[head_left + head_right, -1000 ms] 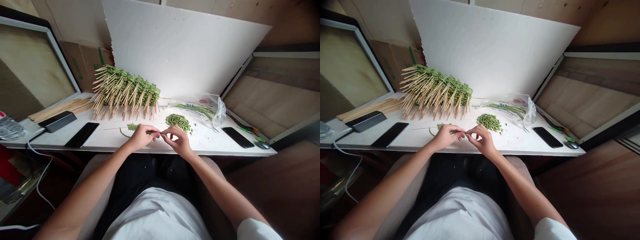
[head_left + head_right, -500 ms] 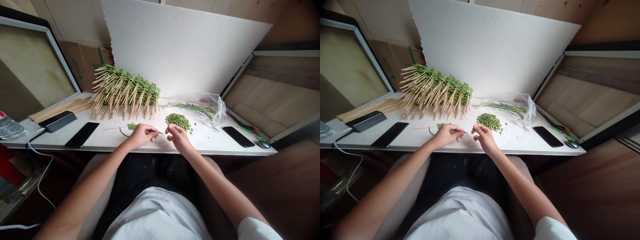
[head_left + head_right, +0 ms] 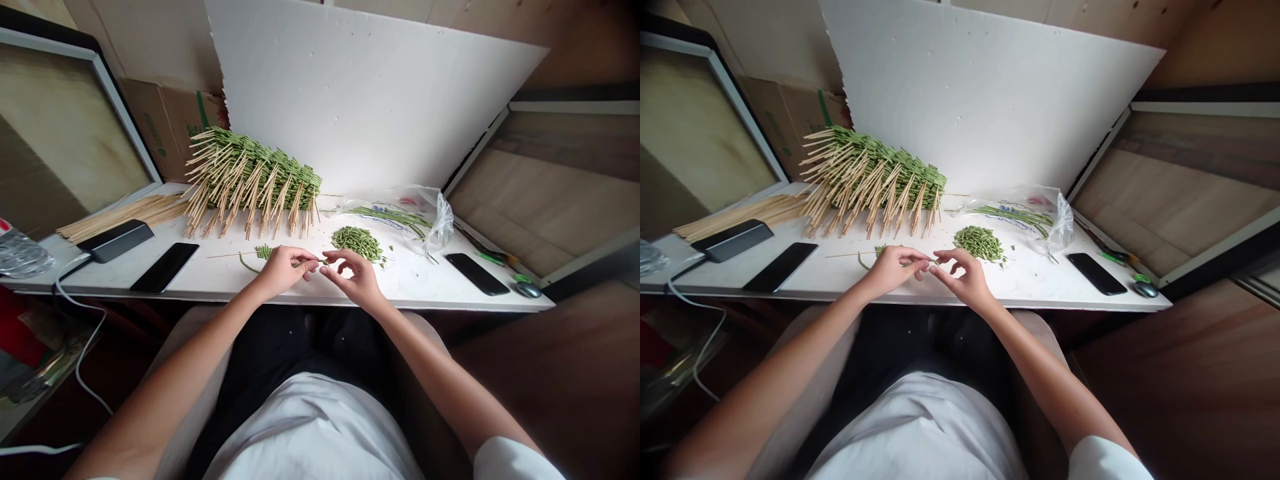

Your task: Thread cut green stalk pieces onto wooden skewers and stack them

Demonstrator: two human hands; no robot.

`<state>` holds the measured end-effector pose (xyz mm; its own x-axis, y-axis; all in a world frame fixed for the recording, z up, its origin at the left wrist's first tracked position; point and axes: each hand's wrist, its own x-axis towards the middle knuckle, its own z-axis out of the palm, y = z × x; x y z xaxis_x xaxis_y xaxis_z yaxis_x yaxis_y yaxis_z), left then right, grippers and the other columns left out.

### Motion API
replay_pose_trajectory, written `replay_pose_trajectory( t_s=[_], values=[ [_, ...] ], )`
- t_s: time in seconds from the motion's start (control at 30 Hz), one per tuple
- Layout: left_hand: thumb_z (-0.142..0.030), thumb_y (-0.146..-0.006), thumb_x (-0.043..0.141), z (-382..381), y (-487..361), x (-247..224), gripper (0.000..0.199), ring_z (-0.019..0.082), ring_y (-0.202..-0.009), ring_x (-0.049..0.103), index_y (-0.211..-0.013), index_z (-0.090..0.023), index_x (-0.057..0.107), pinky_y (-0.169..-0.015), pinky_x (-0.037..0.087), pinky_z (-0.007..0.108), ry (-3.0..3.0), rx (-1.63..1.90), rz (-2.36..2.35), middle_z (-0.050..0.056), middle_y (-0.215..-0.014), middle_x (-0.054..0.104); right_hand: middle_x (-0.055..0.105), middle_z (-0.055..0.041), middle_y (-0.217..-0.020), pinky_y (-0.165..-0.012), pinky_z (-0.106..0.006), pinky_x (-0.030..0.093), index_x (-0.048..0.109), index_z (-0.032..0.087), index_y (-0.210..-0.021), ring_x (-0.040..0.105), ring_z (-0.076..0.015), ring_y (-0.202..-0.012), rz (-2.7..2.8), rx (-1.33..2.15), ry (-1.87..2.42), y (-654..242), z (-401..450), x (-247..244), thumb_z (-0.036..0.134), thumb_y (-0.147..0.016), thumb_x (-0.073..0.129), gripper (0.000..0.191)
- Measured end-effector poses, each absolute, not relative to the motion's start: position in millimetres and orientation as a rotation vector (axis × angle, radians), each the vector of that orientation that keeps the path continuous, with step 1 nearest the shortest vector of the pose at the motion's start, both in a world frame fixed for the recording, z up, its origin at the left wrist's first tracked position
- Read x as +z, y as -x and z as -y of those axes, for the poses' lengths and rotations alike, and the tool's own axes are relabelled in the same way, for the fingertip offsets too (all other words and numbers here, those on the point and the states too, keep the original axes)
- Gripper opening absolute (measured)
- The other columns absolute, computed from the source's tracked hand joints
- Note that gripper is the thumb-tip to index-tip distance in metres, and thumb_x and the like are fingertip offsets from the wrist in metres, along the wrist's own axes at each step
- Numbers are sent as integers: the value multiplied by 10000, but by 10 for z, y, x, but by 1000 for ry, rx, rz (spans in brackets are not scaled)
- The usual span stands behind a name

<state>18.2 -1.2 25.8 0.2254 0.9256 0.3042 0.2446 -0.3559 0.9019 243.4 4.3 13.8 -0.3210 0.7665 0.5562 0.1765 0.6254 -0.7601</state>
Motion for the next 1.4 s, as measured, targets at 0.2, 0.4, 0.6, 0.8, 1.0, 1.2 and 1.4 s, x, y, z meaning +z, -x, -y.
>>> replay_pose_trajectory(
  t_s=[0.2,0.4,0.6,0.8,1.0,1.2,1.4],
  values=[
    [-374,-933,804,51,-228,263,242,209,-710,790,-1002,-144,836,-733,633,306,-1802,1148,-1061,92,-906,818,772,-59,-893,-728,-391,558,810,276,-1140,619,-198,-736,1955,265,712,-2431,-5,183,363,-1030,716,168],
    [-438,-943,795,36,-226,268,304,204,-703,773,-926,-136,825,-767,626,322,-1804,1129,-956,90,-832,800,763,-80,-911,-699,-378,551,811,281,-1030,618,-237,-845,2021,465,754,-2473,-28,244,463,-1038,682,223],
    [-612,-866,843,-39,-234,159,495,212,-670,747,-832,-122,780,-735,627,350,-1623,1137,-818,88,-724,758,741,-68,-914,-699,-354,551,789,247,-946,652,-214,-831,1759,960,800,-2382,45,231,602,-961,730,361],
    [-628,-803,895,-120,-211,60,547,182,-625,723,-886,-99,783,-707,620,348,-1473,1151,-824,102,-832,771,755,-74,-897,-705,-374,518,835,261,-940,631,-231,-831,1737,878,851,-2474,-156,76,595,-940,762,341],
    [-611,-947,751,-192,-183,-25,556,162,-669,709,-1115,-84,803,-713,590,311,-1586,1176,-892,101,-877,766,725,-121,-822,-875,-510,489,880,267,-877,554,-317,-924,2012,211,1058,-2720,-524,-286,544,-938,782,299],
    [-433,-1021,687,-112,-241,-45,615,145,-609,694,-1533,-112,573,-728,569,316,-1615,1103,-937,95,-935,802,769,-111,-1015,-912,-490,503,828,287,-1212,589,-315,-1015,2072,340,875,-2638,-378,-130,554,-954,771,376],
    [-381,-1007,694,-44,-282,-21,580,146,-590,691,-1529,-153,585,-721,567,311,-1662,1018,-902,61,-879,797,782,-79,-945,-826,-435,508,835,318,-1057,630,-269,-938,2074,585,717,-2520,-166,79,541,-1015,694,267]
  ],
)
